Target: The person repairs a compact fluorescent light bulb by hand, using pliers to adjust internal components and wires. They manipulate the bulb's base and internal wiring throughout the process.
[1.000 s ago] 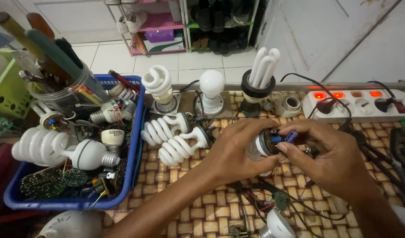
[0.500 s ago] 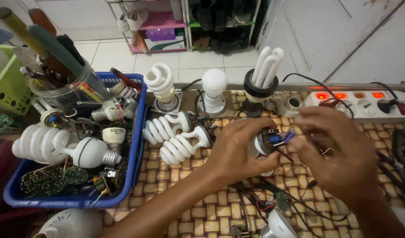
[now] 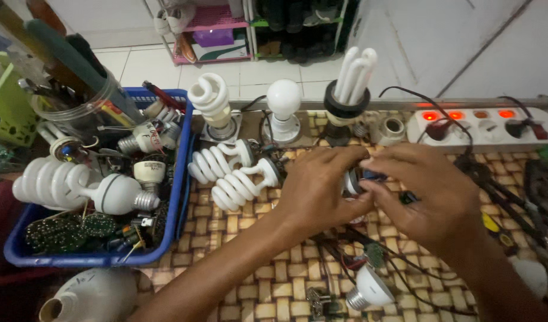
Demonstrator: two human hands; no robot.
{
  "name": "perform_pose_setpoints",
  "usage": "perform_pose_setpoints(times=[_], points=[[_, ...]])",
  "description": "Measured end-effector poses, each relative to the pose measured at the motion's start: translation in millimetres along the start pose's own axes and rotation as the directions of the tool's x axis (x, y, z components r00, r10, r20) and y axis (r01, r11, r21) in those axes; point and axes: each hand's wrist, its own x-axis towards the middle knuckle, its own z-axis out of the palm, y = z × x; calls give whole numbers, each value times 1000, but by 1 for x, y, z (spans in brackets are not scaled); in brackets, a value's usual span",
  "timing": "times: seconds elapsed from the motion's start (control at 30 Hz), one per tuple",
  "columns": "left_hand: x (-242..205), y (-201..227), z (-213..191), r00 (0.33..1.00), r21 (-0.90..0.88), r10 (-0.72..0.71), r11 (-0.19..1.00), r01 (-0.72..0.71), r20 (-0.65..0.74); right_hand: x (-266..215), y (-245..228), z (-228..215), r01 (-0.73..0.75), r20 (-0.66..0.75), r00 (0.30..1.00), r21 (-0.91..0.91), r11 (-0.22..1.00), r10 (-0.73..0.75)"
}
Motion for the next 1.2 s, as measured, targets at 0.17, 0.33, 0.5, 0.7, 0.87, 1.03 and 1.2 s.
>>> perform_pose_setpoints(times=[0.17,0.33,0.5,0.7,0.87,1.03,1.2], points=[[4,13,5,999,30,2,1000,-3,36,0,0,-14,-9,74,997,-12,1000,10],[7,19,12,997,40,-61,997,59,46,4,1,-27,-11,147,989,27,1000,7],[1,14,23,998,87,-60,994,61,-17,0,8,-21,73,158,985,-54,996,-64],[-1,12,24,997,126,-23,991,31,-68,-5,9,-3,222,137,972,-277,935,-190],[-3,8,29,995,124,-78,989,86,-67,-12,14,12,97,66,994,-183,978,-86],[-5,7,33,992,188,-97,976,111,-79,-18,6,17,-36,-26,999,-159,987,33],[-6,8,36,994,238,-66,968,85,-89,-23,11,12,-72,-75,995,-187,980,59]])
